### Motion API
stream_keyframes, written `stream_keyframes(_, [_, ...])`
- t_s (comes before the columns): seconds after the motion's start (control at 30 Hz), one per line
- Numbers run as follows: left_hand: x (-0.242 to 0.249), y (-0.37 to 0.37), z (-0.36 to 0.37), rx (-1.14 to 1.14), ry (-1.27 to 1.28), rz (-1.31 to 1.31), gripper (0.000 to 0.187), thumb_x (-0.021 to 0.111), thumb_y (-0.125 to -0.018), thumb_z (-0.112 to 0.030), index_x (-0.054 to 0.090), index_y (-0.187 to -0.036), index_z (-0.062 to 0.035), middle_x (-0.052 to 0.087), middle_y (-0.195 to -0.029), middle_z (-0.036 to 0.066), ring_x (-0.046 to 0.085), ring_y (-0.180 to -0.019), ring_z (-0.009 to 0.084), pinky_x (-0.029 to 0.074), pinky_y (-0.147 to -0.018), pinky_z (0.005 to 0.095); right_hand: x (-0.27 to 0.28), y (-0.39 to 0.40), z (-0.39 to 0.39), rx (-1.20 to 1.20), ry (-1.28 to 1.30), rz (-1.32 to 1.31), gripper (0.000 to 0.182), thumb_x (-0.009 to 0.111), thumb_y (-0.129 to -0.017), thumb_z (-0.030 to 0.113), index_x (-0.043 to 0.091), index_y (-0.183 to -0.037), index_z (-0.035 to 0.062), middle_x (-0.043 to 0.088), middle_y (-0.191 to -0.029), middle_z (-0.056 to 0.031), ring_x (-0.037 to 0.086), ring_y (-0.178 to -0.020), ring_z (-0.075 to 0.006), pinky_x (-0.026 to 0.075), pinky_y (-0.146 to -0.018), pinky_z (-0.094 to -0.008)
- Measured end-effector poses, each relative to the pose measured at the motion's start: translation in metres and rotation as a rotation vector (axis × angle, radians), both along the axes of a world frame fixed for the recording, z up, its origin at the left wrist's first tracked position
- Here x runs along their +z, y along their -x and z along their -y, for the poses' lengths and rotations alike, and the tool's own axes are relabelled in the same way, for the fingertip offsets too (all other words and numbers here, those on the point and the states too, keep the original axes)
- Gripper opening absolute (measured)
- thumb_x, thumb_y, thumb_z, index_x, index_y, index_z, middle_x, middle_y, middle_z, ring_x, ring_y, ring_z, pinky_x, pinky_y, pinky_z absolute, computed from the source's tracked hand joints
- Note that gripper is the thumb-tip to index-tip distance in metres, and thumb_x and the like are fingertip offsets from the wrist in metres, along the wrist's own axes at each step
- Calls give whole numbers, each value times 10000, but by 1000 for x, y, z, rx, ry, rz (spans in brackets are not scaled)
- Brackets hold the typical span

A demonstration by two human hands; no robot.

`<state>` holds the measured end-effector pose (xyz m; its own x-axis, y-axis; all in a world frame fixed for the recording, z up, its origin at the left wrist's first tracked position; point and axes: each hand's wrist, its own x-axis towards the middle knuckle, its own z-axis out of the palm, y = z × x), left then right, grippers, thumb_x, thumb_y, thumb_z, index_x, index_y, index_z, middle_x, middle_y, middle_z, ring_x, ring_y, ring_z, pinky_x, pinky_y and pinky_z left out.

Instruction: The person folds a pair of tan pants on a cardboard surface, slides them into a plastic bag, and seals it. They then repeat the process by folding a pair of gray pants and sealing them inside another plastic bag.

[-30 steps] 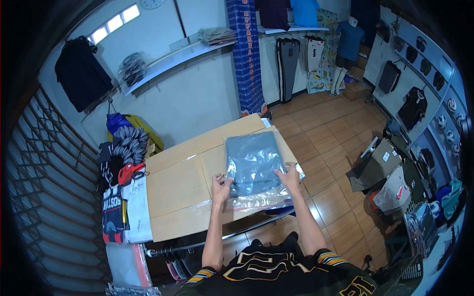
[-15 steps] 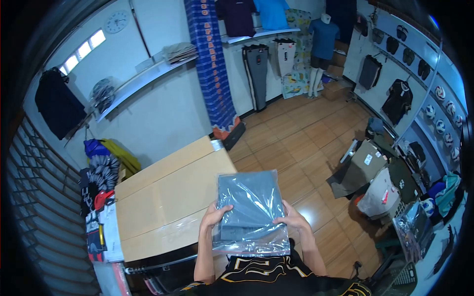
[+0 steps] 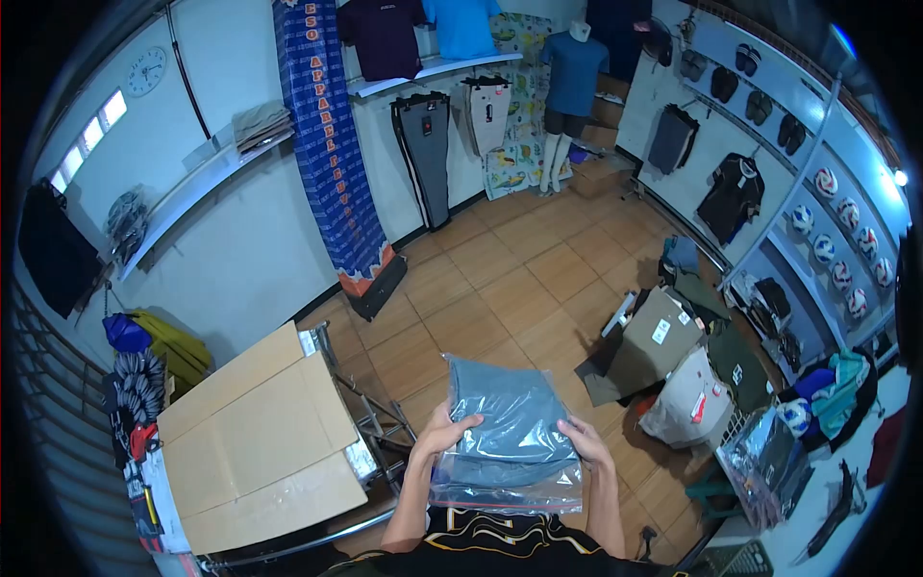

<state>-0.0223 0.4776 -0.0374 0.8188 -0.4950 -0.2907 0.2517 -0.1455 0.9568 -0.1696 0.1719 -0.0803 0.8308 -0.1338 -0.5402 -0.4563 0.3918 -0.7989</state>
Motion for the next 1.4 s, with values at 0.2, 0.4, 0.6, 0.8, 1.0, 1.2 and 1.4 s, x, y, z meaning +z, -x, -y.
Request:
stream_keyframes(0.2, [-4,-83,27,86,17,-17,639,828,-872,-159,551,-1419,22,717,-1178,105,663,-1031,192,536,-927,342,-16,-108,32,61,85,68,445,794,-929,165,655,-1305,-27,720,-1198,-108,678,-1059,-186,535,-943,-323])
stream_keyframes(0.4, [-11,-210,41,147,17,26,525,813,-887,-143,601,-1342,11,718,-1123,81,650,-1003,167,529,-916,338,3,-263,52,97,142,118,430,771,-925,99,647,-1312,-41,723,-1185,-99,671,-1046,-175,530,-940,-329])
stream_keyframes(0.6, [19,-332,27,265,49,71,525,789,-893,-120,585,-1357,18,715,-1100,80,640,-995,157,523,-908,327,45,-427,38,154,108,212,400,719,-946,60,626,-1323,-37,727,-1148,-97,677,-1011,-179,538,-909,-321])
stream_keyframes(0.8, [32,-411,-12,457,14,111,649,709,-852,-148,517,-1446,30,705,-1158,143,652,-1013,208,539,-925,358,43,-567,5,303,84,241,402,721,-943,75,640,-1326,-17,728,-1161,-88,681,-1022,-176,540,-927,-320])
stream_keyframes(1.0, [20,-486,-56,633,-43,89,682,701,-854,-160,482,-1467,44,686,-1203,155,641,-1045,217,534,-940,360,35,-710,-44,504,33,248,391,735,-936,81,663,-1311,-3,731,-1158,-63,672,-1024,-156,527,-927,-301])
stream_keyframes(1.2, [42,-586,-87,772,-55,67,605,692,-847,-162,542,-1390,58,706,-1120,136,647,-997,204,535,-907,347,47,-862,-90,657,92,308,415,741,-936,102,662,-1329,-5,723,-1168,-36,638,-1066,-135,480,-978,-285])
stream_keyframes(1.4, [80,-677,-117,938,-134,149,574,691,-847,-161,581,-1367,55,708,-1040,84,632,-926,153,528,-839,311,67,-1004,-146,779,89,430,446,745,-930,120,648,-1345,-12,711,-1183,-31,623,-1075,-129,460,-976,-273])
